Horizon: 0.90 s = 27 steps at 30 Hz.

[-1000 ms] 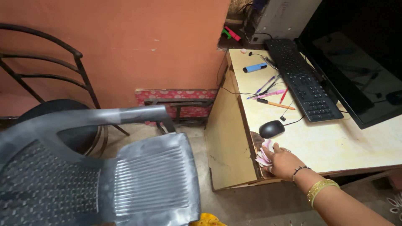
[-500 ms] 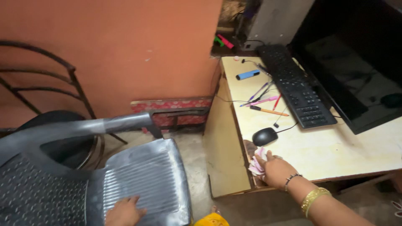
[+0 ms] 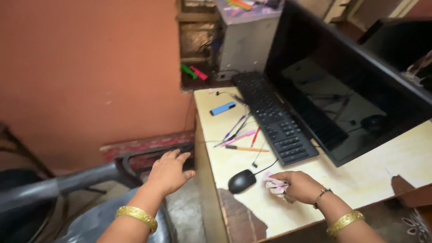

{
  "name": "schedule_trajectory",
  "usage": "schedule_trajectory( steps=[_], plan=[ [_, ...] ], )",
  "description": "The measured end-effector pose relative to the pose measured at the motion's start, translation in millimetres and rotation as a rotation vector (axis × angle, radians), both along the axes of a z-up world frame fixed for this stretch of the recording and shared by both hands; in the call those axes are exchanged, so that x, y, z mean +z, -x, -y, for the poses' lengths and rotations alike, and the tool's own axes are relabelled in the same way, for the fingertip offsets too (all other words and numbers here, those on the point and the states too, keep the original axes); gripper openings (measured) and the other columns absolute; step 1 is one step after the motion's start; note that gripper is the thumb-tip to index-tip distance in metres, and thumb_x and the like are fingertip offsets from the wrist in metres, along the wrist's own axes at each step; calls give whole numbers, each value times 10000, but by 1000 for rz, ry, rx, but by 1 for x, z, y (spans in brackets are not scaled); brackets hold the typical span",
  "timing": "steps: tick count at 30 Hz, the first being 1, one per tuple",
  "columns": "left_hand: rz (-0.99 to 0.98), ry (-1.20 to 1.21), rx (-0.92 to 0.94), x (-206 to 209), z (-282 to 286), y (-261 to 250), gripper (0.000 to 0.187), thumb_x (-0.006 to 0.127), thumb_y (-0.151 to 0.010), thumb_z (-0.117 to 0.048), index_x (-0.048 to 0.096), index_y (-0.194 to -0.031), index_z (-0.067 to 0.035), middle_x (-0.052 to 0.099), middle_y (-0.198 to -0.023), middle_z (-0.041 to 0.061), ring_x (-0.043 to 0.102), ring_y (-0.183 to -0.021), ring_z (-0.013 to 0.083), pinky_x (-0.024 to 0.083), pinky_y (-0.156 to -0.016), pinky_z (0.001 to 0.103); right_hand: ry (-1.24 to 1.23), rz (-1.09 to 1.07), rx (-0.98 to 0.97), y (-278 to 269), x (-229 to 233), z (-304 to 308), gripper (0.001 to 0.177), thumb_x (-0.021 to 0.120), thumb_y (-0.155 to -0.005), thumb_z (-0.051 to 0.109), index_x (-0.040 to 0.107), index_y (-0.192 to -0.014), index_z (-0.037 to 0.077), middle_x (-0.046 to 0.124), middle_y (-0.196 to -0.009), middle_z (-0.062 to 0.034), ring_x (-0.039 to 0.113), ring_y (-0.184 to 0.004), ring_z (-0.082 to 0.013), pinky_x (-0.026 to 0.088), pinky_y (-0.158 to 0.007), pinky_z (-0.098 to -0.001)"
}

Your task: The person wipes a desk with a cloth, then picks up and inspects several pens and markers one by one. They place the items into a pencil case and arrange them on the desk, occasionally opening a drawer and handling a pair of earphones.

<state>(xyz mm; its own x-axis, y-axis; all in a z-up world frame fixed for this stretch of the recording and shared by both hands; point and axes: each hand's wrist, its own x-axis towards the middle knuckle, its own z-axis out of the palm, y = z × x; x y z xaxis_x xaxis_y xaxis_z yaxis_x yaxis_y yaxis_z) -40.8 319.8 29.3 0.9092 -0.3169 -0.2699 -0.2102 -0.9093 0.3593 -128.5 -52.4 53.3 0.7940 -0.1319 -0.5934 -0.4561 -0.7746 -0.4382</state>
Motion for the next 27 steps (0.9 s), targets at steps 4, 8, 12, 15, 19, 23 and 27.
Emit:
schedule_trajectory(
  steps=[4,8,12,15,19,23,27],
  plan=[
    [-61,-10,-58,4,40,-15,699,696,-872,-483,478,-1491,-243,363,-1605,105,329,-1490,299,334,-1189,452,257,435,190,1,-4,50,581,684,-746,-6,726,-1269,241,705,-1268,-29,684,-1044,-229,538,-913,-342],
    [-109,-31,-138,3,71,-29,680,695,-867,-478,503,-1466,-220,401,-1592,74,363,-1481,278,354,-1182,454,347,338,9,14,-1,59,578,747,-764,163,672,-1324,282,655,-1345,37,660,-1163,-207,523,-1000,-325],
    [-132,-67,-217,2,106,-64,680,691,-881,-450,483,-1487,-224,405,-1577,95,374,-1466,285,366,-1170,465,452,387,14,26,12,56,713,873,-673,357,646,-1343,271,619,-1374,14,615,-1153,-238,494,-958,-365],
    [-98,-53,-227,-6,126,-104,661,686,-877,-413,494,-1475,-206,456,-1547,82,435,-1432,283,411,-1156,432,456,353,-1,21,21,56,652,841,-708,385,663,-1320,252,659,-1316,18,627,-1155,-236,501,-975,-358],
    [32,-24,-215,-34,141,-175,661,705,-871,-323,474,-1466,-152,449,-1519,110,437,-1395,305,411,-1112,445,417,232,-112,-3,18,48,577,773,-779,329,670,-1344,273,697,-1248,19,661,-1110,-243,522,-967,-351],
    [253,126,-233,-61,155,-241,645,713,-821,-238,511,-1424,-129,483,-1483,136,467,-1337,327,422,-1077,458,455,335,-140,-46,10,25,499,790,-783,297,707,-1265,196,696,-1214,-39,663,-1098,-261,513,-963,-358],
    [284,210,-274,-89,158,-268,598,713,-818,-220,557,-1386,-116,553,-1406,113,509,-1274,315,438,-1042,461,394,268,-279,-58,5,-4,452,760,-783,230,714,-1231,197,719,-1191,15,680,-1069,-236,521,-956,-350]
  ],
)
